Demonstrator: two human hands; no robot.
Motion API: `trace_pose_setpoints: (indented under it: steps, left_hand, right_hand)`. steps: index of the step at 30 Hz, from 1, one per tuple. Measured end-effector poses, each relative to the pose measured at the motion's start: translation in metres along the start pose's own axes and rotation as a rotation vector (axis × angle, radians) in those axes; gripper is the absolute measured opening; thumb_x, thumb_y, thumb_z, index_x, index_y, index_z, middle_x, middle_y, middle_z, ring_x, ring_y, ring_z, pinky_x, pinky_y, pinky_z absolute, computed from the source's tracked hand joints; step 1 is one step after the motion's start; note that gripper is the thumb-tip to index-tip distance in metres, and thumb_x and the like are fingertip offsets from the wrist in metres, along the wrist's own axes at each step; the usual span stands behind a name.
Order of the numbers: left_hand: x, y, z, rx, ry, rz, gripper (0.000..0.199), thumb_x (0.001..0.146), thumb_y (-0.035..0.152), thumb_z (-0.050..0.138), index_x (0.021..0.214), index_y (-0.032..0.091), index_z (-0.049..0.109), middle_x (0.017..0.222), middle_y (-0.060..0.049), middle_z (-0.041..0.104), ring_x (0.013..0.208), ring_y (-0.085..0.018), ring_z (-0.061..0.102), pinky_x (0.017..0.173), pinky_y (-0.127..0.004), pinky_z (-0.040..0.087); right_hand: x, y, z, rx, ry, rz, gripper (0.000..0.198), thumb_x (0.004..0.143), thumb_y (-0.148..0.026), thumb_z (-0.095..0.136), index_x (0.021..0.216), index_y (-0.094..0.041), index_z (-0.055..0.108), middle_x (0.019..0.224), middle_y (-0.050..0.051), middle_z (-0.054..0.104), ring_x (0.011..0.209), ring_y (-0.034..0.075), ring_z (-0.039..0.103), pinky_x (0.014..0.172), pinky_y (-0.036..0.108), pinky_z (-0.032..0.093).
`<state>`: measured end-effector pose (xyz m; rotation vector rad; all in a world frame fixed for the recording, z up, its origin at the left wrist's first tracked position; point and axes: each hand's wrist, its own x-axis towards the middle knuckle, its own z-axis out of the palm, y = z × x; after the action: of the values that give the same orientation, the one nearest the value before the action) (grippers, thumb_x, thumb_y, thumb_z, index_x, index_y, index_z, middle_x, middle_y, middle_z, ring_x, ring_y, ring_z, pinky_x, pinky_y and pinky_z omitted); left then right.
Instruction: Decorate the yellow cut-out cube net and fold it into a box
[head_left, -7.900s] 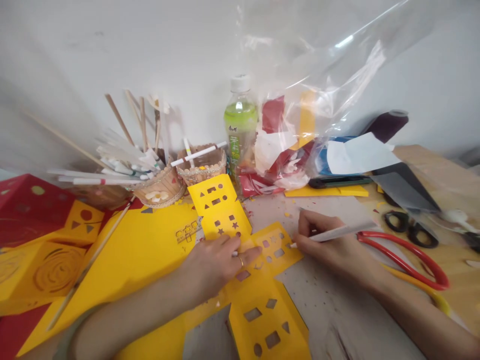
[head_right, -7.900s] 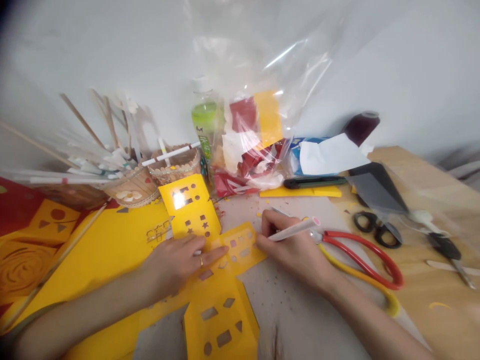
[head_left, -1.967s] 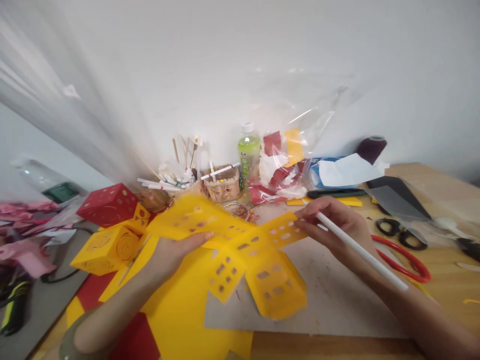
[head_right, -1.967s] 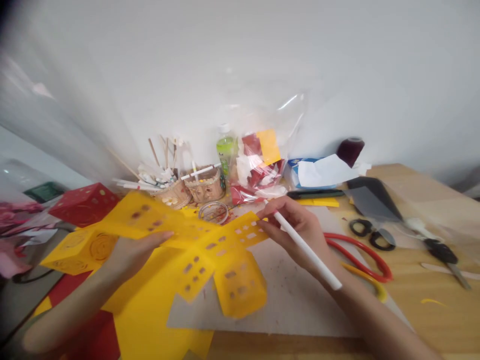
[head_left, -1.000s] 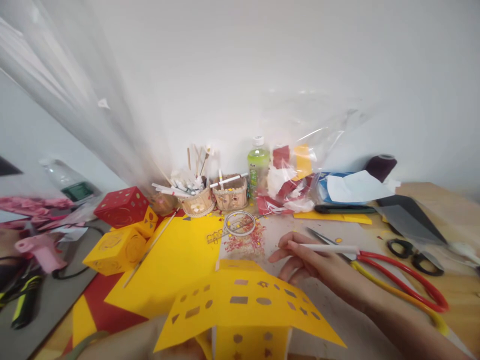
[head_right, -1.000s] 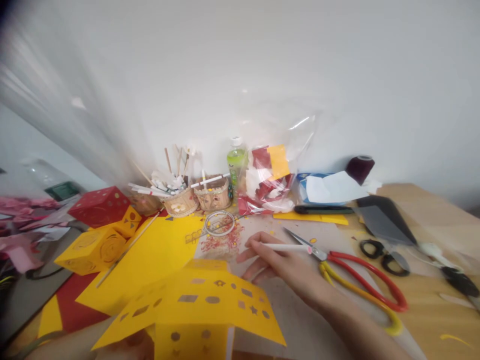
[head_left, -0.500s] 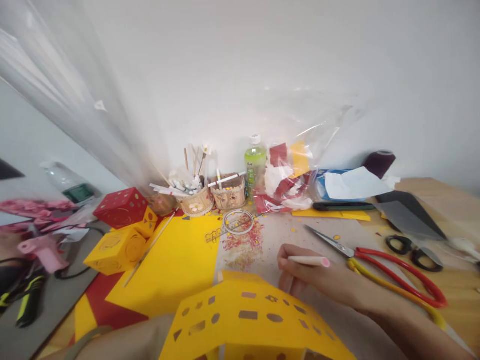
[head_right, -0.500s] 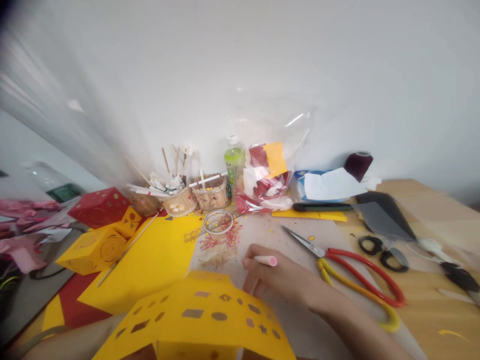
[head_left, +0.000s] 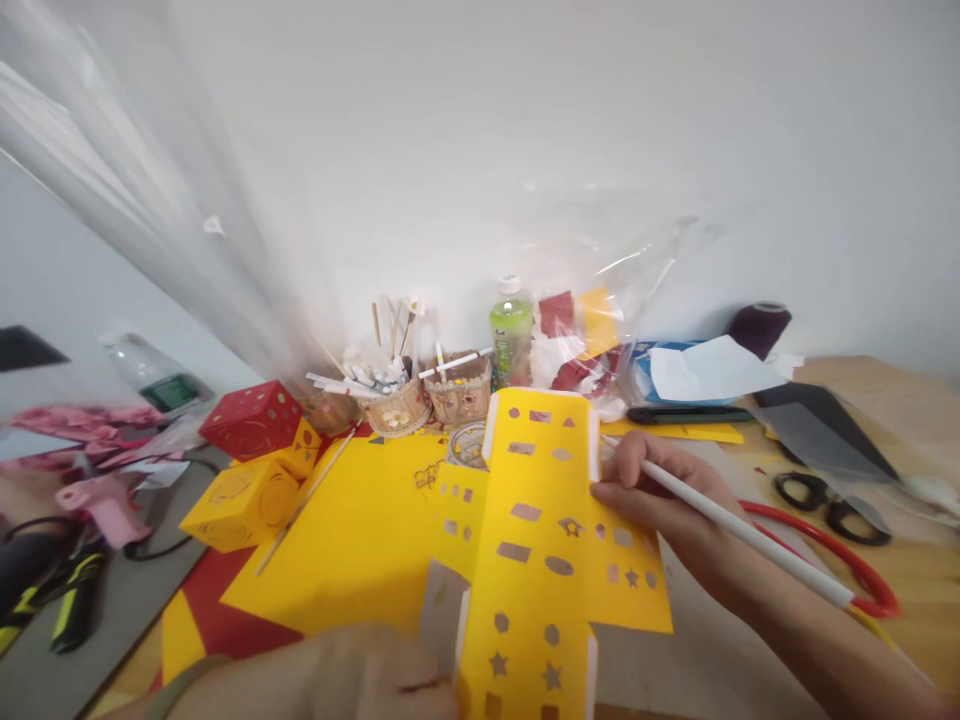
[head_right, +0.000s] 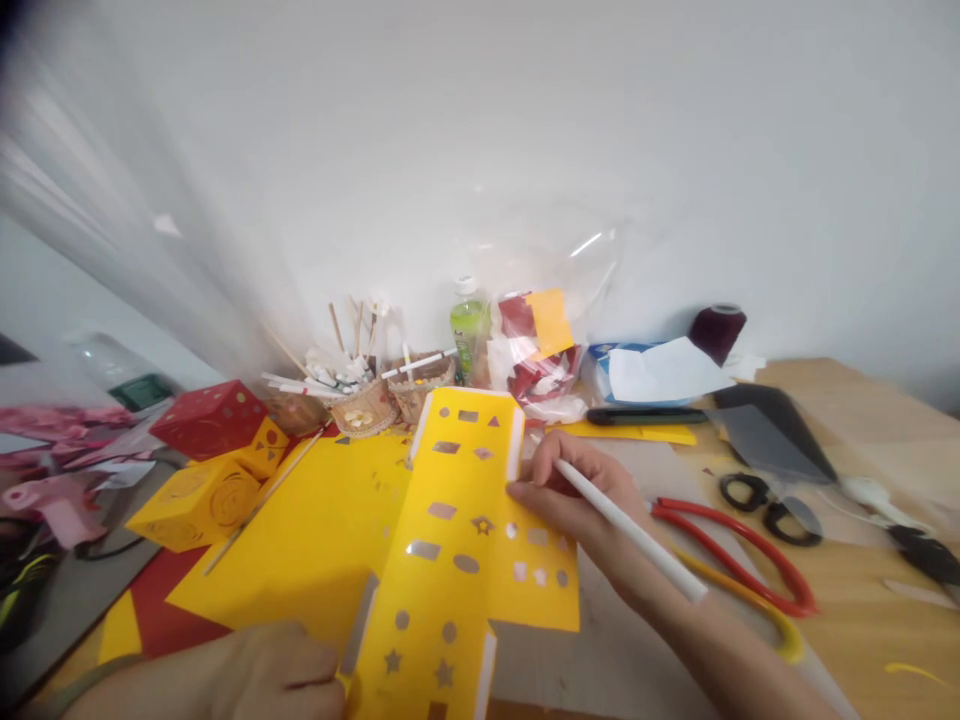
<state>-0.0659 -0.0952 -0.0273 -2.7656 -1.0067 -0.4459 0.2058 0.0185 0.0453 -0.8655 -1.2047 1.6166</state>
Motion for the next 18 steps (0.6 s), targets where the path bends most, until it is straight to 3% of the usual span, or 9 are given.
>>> trace_pose_setpoints:
  steps: [3, 4, 12, 18]
  left_hand:
    - [0.016, -0.014, -0.003, -0.069, 0.034, 0.305, 0.027, 0.075, 0.020, 0.061, 0.050, 0.019, 0.051, 0.045, 0.004, 0.049, 0.038, -0.007, 0.038, 0.031, -0.021, 0.034]
    - [0.020, -0.015, -0.005, -0.059, 0.027, 0.342, 0.025, 0.074, 0.017, 0.062, 0.051, 0.019, 0.051, 0.048, 0.004, 0.051, 0.040, -0.007, 0.040, 0.033, -0.020, 0.036]
    - [0.019, -0.009, -0.008, 0.041, -0.059, 0.367, 0.024, 0.076, 0.020, 0.062, 0.054, 0.017, 0.052, 0.055, 0.003, 0.052, 0.046, -0.007, 0.041, 0.039, -0.019, 0.035]
    - [0.031, -0.007, -0.012, 0.129, -0.067, 0.452, 0.026, 0.075, 0.017, 0.062, 0.052, 0.018, 0.051, 0.048, 0.004, 0.044, 0.044, -0.009, 0.036, 0.038, -0.022, 0.033]
  right_hand:
    - [-0.002, -0.005, 0.002, -0.029, 0.027, -0.008, 0.030, 0.065, -0.022, 0.073, 0.059, -0.019, 0.044, 0.057, -0.005, 0.059, 0.049, 0.009, 0.055, 0.044, 0.018, 0.039]
    - [-0.003, -0.006, 0.002, -0.043, 0.030, -0.011, 0.030, 0.065, -0.023, 0.073, 0.058, -0.019, 0.045, 0.056, -0.004, 0.059, 0.049, 0.009, 0.055, 0.044, 0.018, 0.039]
    - [-0.004, -0.006, 0.002, -0.097, 0.028, 0.005, 0.029, 0.066, -0.027, 0.072, 0.061, -0.020, 0.044, 0.062, -0.002, 0.062, 0.054, 0.014, 0.060, 0.048, 0.022, 0.042]
    - [-0.002, -0.002, -0.003, -0.252, -0.017, -0.038, 0.026, 0.072, -0.030, 0.066, 0.064, -0.020, 0.043, 0.061, -0.004, 0.052, 0.052, 0.009, 0.049, 0.046, 0.020, 0.034]
